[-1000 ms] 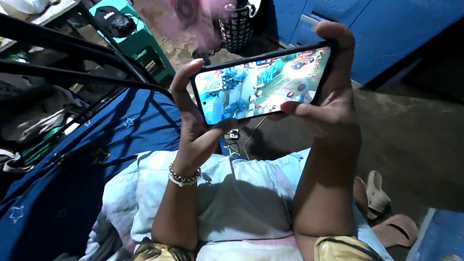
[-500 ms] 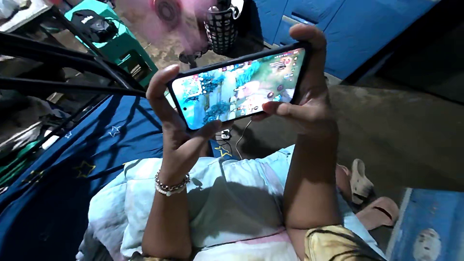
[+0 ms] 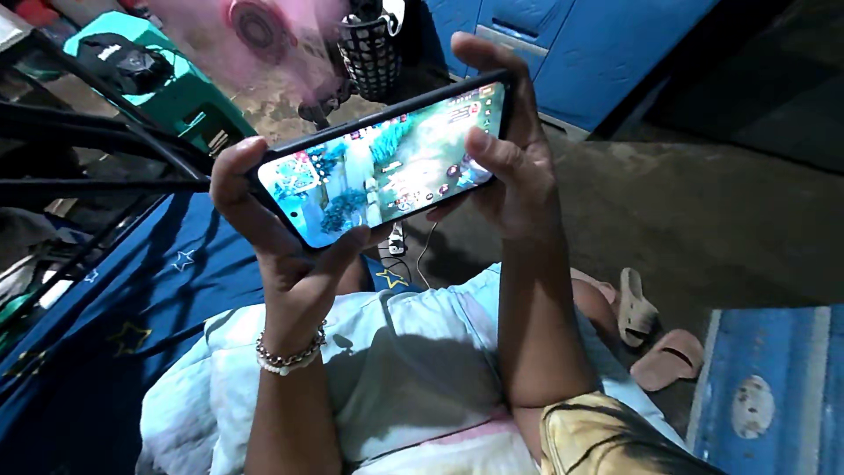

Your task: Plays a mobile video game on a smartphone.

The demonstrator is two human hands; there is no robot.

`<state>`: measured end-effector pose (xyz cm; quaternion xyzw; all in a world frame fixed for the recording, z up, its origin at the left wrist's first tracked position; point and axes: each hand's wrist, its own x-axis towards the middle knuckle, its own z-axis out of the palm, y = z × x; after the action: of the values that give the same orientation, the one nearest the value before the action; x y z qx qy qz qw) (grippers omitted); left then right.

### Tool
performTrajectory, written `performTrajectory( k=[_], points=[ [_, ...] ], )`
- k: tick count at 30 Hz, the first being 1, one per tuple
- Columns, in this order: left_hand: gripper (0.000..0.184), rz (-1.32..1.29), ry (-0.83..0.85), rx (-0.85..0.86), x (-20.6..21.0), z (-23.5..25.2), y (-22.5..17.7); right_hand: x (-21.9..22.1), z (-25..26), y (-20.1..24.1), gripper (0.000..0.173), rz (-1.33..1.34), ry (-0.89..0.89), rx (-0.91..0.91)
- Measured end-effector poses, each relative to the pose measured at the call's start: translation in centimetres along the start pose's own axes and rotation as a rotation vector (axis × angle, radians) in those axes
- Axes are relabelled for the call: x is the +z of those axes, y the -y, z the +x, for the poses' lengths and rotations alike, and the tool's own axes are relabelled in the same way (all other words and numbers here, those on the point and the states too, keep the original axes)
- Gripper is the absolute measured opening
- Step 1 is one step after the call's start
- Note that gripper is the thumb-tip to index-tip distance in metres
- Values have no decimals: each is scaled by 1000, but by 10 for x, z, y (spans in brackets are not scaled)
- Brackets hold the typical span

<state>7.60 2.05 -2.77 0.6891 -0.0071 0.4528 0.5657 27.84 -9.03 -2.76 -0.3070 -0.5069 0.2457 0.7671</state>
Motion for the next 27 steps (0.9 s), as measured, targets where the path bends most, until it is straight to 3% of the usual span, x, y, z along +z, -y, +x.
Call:
performTrajectory(
  k=[5,8,20,27],
  points=[
    [93,3,15,20,-1,-1,1,5,1,-9,31,-36,-111,-50],
    [92,-5,19,19,0,-1,0,6,1,-12,26,-57,-144,-64],
    [93,-60,1,-17,-2,-1,-1,1,1,0,59,71,13,13],
    [87,-133,0,-37,-3,-1,-2,-1,-3,4,59,60,89,31]
  ],
)
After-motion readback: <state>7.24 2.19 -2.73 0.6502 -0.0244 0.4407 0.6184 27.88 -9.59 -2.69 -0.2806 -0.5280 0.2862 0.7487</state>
